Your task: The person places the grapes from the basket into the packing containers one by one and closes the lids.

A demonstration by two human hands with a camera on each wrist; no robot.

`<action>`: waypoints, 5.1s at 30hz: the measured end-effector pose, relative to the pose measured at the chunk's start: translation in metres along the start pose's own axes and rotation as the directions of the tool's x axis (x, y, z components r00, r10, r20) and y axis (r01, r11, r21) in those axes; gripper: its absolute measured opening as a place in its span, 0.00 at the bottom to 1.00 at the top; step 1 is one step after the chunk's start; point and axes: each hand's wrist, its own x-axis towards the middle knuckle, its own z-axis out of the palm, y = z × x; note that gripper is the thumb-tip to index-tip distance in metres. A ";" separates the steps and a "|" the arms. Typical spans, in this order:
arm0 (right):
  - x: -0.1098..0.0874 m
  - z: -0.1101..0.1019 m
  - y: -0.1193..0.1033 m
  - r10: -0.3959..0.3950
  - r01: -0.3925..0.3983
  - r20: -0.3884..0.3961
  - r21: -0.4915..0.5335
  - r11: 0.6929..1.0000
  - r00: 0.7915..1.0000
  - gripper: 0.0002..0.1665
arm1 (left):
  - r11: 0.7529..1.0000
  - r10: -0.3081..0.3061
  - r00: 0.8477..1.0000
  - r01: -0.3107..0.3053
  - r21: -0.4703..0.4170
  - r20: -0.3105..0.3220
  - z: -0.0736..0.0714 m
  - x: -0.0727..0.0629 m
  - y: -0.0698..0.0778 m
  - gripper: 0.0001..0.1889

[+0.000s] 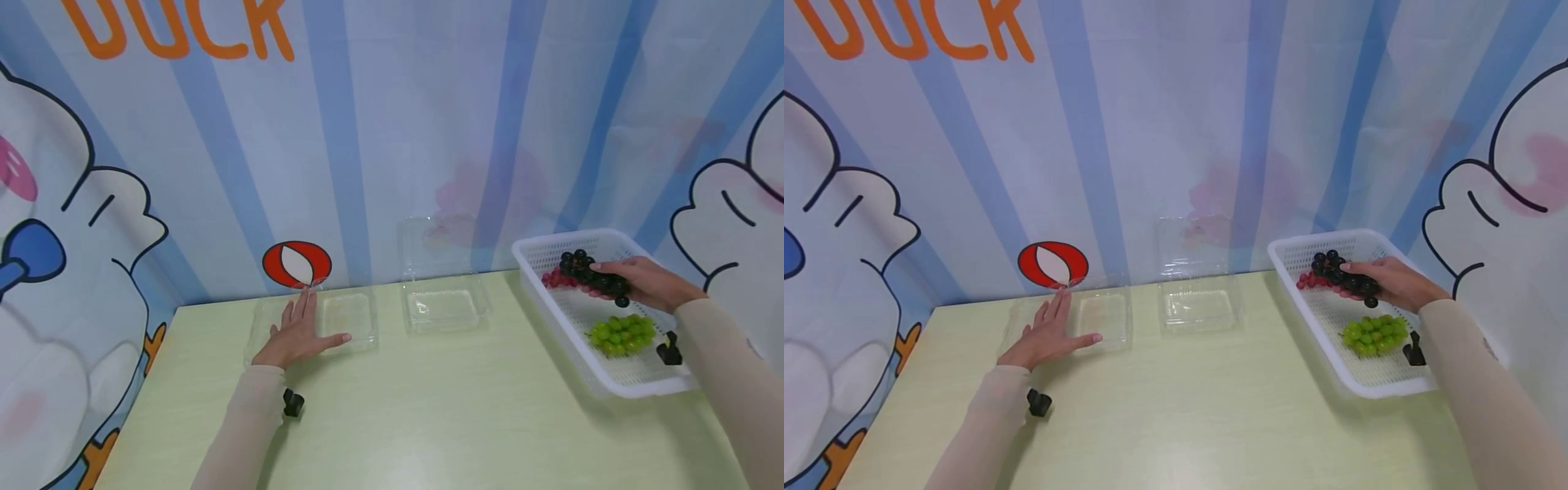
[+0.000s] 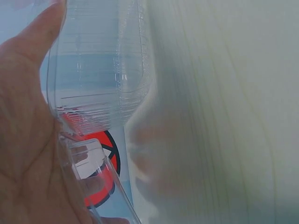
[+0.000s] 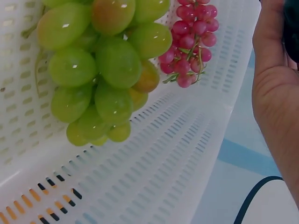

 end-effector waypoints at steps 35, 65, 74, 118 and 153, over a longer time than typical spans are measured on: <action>-0.008 0.027 -0.029 -0.049 0.044 0.044 0.113 0.993 0.998 0.27 | 1.000 -0.003 1.000 0.003 0.018 -0.004 0.001 0.001 -0.001 0.70; -0.006 0.047 -0.047 -0.103 0.100 0.055 0.060 0.993 0.993 0.15 | 1.000 -0.003 1.000 0.003 0.010 -0.005 0.002 0.003 -0.004 0.71; -0.004 0.062 -0.057 -0.171 0.140 0.190 0.167 0.976 0.967 0.36 | 1.000 -0.006 1.000 0.006 0.012 0.000 0.001 0.000 -0.001 0.70; 0.007 0.102 -0.092 -0.207 0.158 0.261 0.198 0.968 0.943 0.29 | 1.000 -0.003 1.000 0.003 0.011 -0.007 0.003 0.004 -0.003 0.71; 0.018 0.130 -0.110 -0.214 0.149 0.307 0.223 0.963 0.927 0.34 | 1.000 0.004 1.000 -0.004 0.025 -0.022 0.004 0.001 -0.003 0.70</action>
